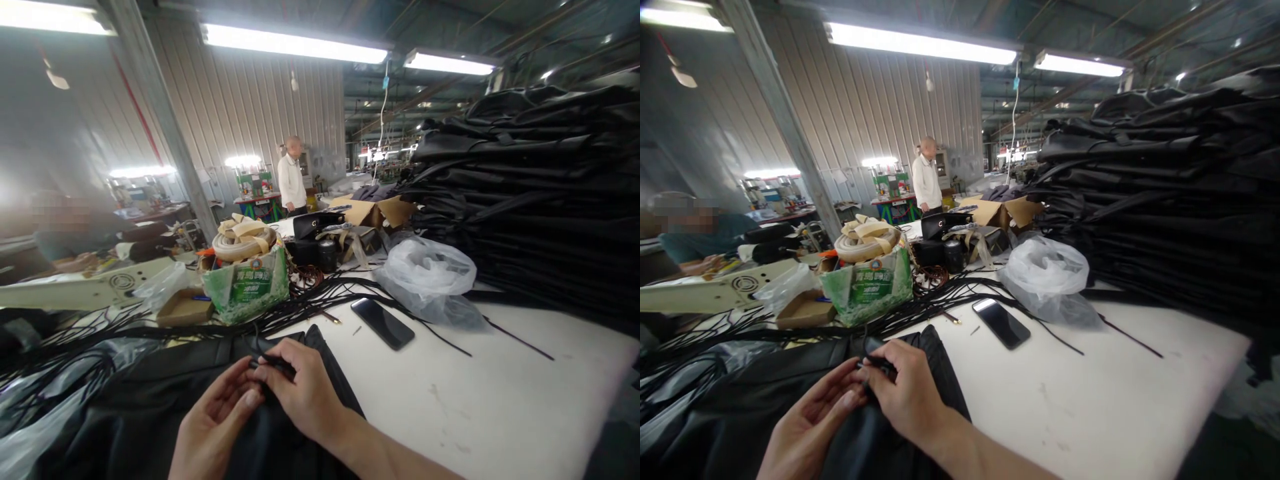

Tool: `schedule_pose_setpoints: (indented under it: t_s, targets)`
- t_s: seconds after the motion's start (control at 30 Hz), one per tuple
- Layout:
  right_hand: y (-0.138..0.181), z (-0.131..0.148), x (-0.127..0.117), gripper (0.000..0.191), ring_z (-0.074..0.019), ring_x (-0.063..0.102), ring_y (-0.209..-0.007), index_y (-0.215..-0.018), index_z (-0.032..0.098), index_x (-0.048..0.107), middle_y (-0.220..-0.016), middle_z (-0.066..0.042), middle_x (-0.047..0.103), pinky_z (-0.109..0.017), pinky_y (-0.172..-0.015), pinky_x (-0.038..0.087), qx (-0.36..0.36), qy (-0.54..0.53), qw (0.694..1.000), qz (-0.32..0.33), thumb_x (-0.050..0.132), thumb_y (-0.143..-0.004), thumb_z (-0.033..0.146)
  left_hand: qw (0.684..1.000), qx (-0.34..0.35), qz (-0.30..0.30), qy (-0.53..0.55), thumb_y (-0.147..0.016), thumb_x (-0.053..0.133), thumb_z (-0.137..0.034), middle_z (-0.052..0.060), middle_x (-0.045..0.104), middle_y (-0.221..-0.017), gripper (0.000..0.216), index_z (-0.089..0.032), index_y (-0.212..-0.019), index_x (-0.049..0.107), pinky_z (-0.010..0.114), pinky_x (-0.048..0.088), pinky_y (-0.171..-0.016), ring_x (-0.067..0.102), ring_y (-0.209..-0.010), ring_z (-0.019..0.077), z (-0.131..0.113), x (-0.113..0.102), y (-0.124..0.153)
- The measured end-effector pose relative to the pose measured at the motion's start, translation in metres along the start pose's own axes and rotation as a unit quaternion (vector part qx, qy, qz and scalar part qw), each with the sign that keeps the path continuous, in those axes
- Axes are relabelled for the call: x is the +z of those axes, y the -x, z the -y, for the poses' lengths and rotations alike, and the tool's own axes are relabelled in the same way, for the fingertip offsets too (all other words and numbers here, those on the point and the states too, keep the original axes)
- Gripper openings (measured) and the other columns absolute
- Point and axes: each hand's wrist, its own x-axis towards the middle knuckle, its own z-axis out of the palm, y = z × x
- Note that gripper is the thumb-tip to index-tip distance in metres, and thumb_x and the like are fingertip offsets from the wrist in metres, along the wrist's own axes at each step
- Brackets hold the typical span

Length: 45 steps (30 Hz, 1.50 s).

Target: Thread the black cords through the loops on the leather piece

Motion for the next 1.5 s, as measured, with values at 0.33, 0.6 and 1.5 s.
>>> schedule_pose_setpoints:
  t_s: [0.33, 0.6, 1.5]
  targets:
    - [0.003, 0.013, 0.0, 0.008, -0.0168, 0.071, -0.076, -0.097, 0.021, 0.085, -0.088, -0.001, 0.082, -0.027, -0.068, 0.049, 0.029, -0.012, 0.999, 0.016, 0.087, -0.095, 0.029, 0.999, 0.023, -0.023, -0.007, -0.049, 0.112, -0.042, 0.016, 0.081, -0.126, 0.085, -0.015, -0.124, 0.081, 0.04, 0.069, -0.102, 0.076, -0.125, 0.0415, -0.002, 0.01, 0.006]
    - [0.005, 0.013, 0.0, 0.014, -0.0202, 0.078, -0.084, -0.106, 0.02, 0.086, -0.098, -0.004, 0.086, -0.028, -0.075, 0.056, -0.003, -0.039, 0.999, 0.025, 0.083, -0.098, 0.031, 0.999, 0.014, -0.018, -0.027, -0.06, 0.11, -0.043, 0.014, 0.079, -0.132, 0.077, -0.017, -0.127, 0.084, 0.042, 0.065, -0.108, 0.076, -0.126, 0.038, -0.001, 0.002, 0.009]
    - [0.007, 0.034, -0.015, 0.074, -0.0211, 0.076, -0.083, -0.088, 0.017, 0.083, -0.083, -0.009, 0.08, -0.037, -0.09, 0.056, -0.145, -0.133, 0.939, 0.282, 0.038, -0.118, 0.068, 0.969, 0.009, 0.065, 0.237, -0.074, 0.101, -0.057, 0.006, 0.063, -0.101, 0.063, -0.02, -0.122, 0.084, 0.024, 0.058, -0.067, 0.056, -0.079, 0.0126, -0.004, -0.01, -0.003]
